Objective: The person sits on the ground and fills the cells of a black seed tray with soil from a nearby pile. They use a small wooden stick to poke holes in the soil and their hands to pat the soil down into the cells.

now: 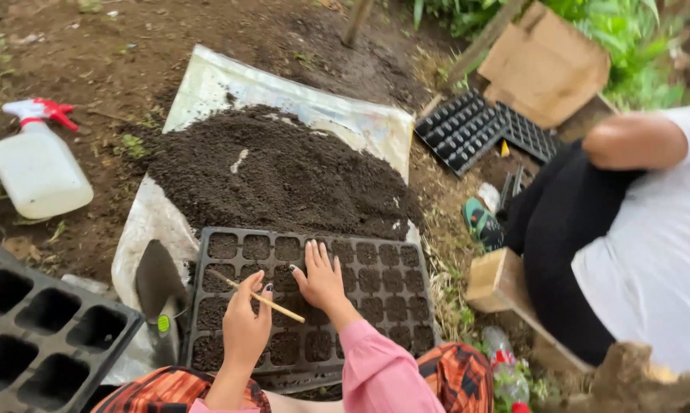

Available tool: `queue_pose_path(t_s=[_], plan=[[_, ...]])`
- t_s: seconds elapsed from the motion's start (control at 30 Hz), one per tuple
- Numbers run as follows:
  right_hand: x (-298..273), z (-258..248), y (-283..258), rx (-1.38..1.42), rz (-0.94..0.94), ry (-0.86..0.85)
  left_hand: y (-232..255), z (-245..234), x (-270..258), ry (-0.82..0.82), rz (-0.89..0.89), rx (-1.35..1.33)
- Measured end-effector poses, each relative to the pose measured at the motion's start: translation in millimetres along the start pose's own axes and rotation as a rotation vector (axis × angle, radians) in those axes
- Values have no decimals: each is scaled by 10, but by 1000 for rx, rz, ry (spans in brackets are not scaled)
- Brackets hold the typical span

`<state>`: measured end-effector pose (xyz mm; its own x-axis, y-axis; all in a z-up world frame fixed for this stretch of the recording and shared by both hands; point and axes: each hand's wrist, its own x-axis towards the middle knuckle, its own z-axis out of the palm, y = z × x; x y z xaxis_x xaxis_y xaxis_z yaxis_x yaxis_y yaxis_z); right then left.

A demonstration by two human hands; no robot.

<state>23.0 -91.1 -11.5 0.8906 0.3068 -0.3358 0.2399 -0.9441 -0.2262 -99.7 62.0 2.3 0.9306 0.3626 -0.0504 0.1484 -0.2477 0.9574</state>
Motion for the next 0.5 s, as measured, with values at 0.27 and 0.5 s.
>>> queue_pose_path(t_s=[0.27,0.5], plan=[[12,6,-30,-41,56,-85,-30,70,78,6,-27,-37],[10,-232,-41,-60,-15,-14,-29,2,42,-16,0,-26]])
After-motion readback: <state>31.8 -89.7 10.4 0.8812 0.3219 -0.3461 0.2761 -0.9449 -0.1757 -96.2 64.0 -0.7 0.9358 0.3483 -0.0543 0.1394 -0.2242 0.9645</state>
